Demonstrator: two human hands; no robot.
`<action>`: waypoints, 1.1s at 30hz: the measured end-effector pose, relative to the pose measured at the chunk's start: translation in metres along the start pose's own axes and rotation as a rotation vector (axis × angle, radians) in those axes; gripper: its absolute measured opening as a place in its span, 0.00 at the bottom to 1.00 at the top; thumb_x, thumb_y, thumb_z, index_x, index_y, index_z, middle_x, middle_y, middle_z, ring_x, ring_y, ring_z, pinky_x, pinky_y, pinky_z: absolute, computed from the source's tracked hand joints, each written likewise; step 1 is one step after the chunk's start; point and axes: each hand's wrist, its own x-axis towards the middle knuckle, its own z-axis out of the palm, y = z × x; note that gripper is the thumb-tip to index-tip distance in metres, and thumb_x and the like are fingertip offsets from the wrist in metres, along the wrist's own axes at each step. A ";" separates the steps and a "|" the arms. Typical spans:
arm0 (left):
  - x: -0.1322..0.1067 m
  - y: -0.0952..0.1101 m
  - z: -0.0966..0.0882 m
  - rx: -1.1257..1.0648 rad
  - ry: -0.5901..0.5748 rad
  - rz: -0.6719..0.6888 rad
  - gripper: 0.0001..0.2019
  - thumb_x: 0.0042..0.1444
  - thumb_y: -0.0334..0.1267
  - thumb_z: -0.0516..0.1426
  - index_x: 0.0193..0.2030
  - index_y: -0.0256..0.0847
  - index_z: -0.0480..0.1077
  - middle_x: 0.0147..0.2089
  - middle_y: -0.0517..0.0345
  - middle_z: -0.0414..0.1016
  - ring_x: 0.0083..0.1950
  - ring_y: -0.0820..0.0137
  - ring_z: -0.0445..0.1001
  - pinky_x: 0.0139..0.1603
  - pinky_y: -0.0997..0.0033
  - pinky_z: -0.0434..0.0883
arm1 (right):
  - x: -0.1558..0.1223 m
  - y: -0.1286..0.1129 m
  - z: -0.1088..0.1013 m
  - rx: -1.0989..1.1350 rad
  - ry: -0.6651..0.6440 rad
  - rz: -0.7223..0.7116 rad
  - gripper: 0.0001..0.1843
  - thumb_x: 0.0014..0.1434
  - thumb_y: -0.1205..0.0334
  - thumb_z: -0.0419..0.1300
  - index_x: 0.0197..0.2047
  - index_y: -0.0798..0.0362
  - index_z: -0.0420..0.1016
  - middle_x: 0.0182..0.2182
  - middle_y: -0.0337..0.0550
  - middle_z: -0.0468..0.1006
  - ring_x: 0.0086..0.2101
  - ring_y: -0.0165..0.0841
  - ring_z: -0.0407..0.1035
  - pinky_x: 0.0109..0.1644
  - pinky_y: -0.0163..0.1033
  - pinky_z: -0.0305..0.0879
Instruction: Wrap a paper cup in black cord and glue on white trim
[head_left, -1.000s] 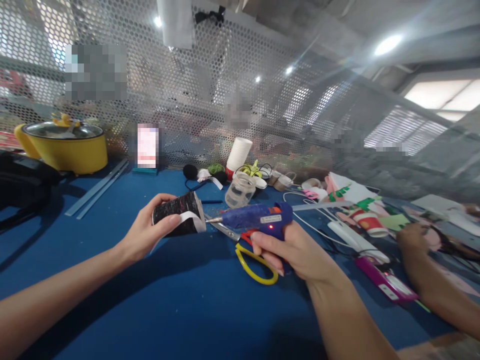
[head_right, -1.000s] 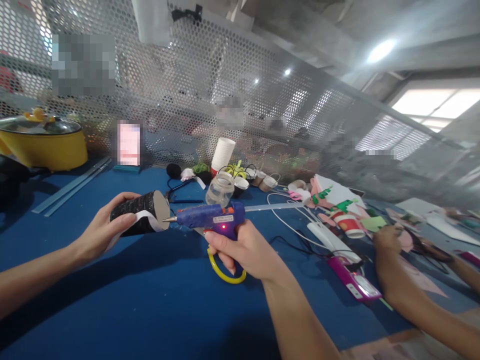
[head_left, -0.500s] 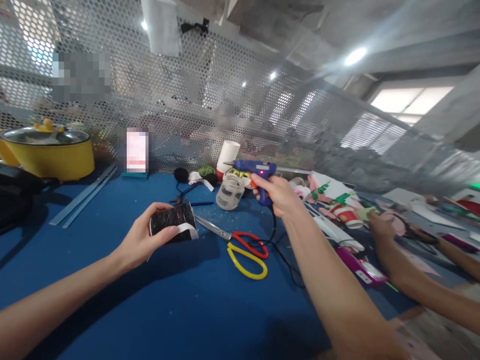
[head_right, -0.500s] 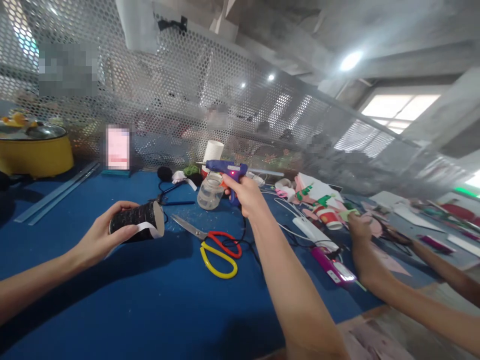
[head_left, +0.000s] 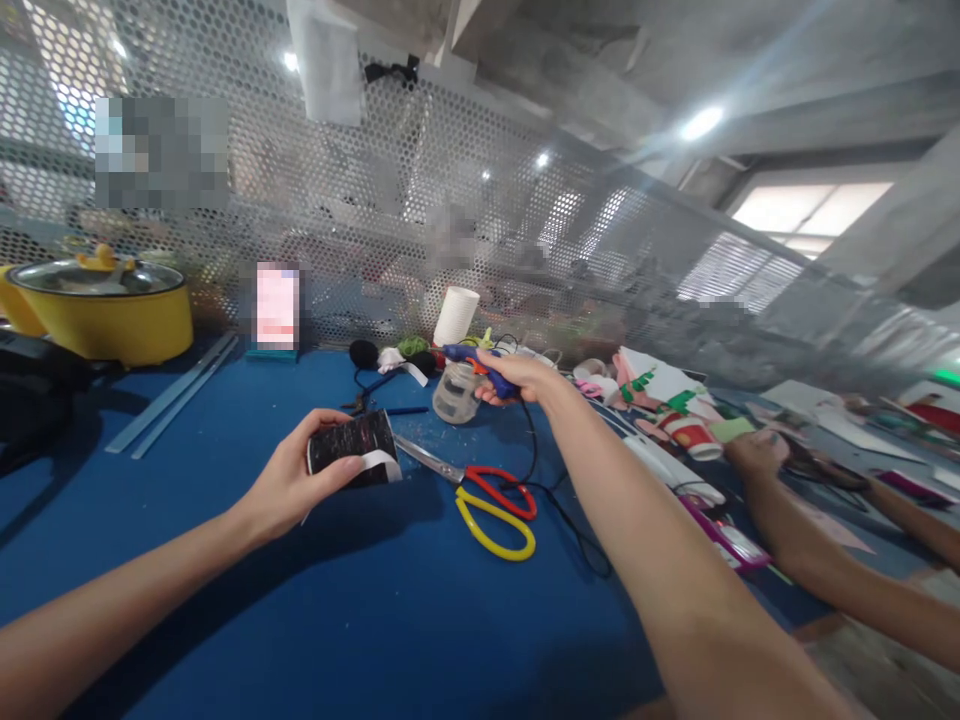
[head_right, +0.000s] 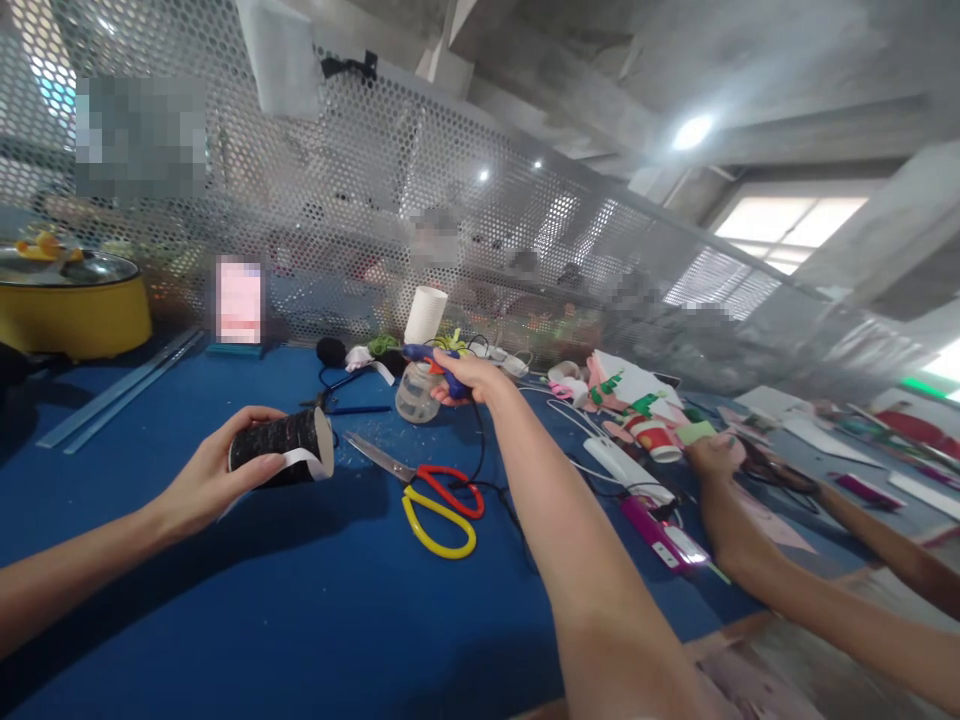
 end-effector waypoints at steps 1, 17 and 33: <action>0.000 0.000 0.000 0.001 0.000 0.002 0.19 0.45 0.48 0.55 0.41 0.38 0.62 0.35 0.58 0.68 0.32 0.70 0.66 0.32 0.72 0.65 | -0.002 -0.001 -0.002 -0.055 0.012 0.005 0.17 0.55 0.52 0.55 0.24 0.56 0.68 0.15 0.45 0.73 0.17 0.34 0.69 0.20 0.40 0.68; -0.008 0.006 0.008 -0.127 0.007 -0.039 0.20 0.44 0.46 0.56 0.43 0.39 0.59 0.37 0.57 0.68 0.36 0.67 0.68 0.35 0.70 0.66 | -0.147 -0.003 0.071 -0.071 -0.244 -0.819 0.04 0.51 0.66 0.60 0.32 0.53 0.68 0.34 0.41 0.71 0.38 0.31 0.66 0.44 0.38 0.62; -0.009 -0.002 0.009 -0.019 -0.091 0.241 0.29 0.45 0.41 0.60 0.53 0.42 0.54 0.53 0.46 0.62 0.54 0.58 0.63 0.52 0.55 0.64 | -0.144 0.007 0.066 0.076 -0.269 -0.714 0.07 0.51 0.66 0.59 0.24 0.52 0.64 0.29 0.39 0.67 0.33 0.30 0.63 0.41 0.38 0.60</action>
